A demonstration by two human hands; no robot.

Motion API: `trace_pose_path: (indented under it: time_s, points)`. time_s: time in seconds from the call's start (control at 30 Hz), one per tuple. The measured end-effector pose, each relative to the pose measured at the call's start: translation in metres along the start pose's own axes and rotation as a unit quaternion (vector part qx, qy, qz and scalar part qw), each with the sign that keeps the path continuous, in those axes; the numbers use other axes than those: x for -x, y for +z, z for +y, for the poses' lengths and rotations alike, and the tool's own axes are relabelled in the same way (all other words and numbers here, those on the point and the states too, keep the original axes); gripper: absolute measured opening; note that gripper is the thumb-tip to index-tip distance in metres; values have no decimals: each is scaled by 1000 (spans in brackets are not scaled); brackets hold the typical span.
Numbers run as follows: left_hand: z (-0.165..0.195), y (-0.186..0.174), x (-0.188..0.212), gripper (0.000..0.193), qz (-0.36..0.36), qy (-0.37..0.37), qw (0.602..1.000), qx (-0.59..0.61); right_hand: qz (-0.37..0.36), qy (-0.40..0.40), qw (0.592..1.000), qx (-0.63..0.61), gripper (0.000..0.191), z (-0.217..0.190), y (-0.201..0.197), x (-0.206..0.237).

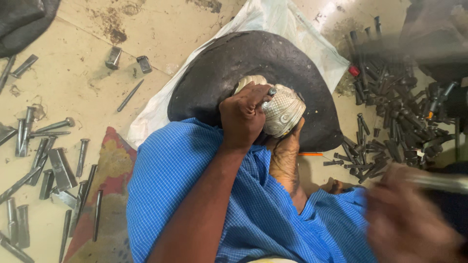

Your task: The person sits on the floor and uses a hammer and chisel to engrave a pattern on a cylindrical metal object. They repeatedly strike the chisel to create a textured design on the surface.

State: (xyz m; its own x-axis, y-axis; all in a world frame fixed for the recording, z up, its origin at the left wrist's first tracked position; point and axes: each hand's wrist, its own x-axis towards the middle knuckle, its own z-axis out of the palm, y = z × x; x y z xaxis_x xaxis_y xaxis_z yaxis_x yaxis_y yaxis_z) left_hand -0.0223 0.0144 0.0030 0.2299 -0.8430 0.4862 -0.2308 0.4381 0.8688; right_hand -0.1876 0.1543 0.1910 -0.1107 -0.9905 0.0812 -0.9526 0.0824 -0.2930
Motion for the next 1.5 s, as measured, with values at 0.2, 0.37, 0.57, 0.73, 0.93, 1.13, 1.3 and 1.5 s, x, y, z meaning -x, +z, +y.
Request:
trace_pose_path:
  time_s: [0.2,0.37,0.57,0.73,0.93,1.13,1.3,1.5]
  points:
    - [1,-1,1,37,6,4,1000,-12,73,50,994,-59,38,-17,-4,1]
    - [1,-1,0,36,-3,16,1000,3,-34,-92,992,85,46,16,7,5]
    - [1,-8,1,28,32,-20,999,-2,71,-70,993,-69,45,26,11,11]
    - [-15,-3,-10,10,104,-94,990,33,115,104,980,-123,34,34,4,13]
    - [-39,16,-20,10,106,-174,978,49,3,187,927,-324,12,74,51,-32]
    - [-49,25,-24,10,99,-175,979,36,-52,71,913,-399,33,65,108,-93]
    - [-58,33,-40,10,66,-180,979,73,-110,49,914,-386,28,59,127,-128]
    - [-64,31,-50,11,-14,-220,950,221,-120,133,875,-449,28,69,129,-148]
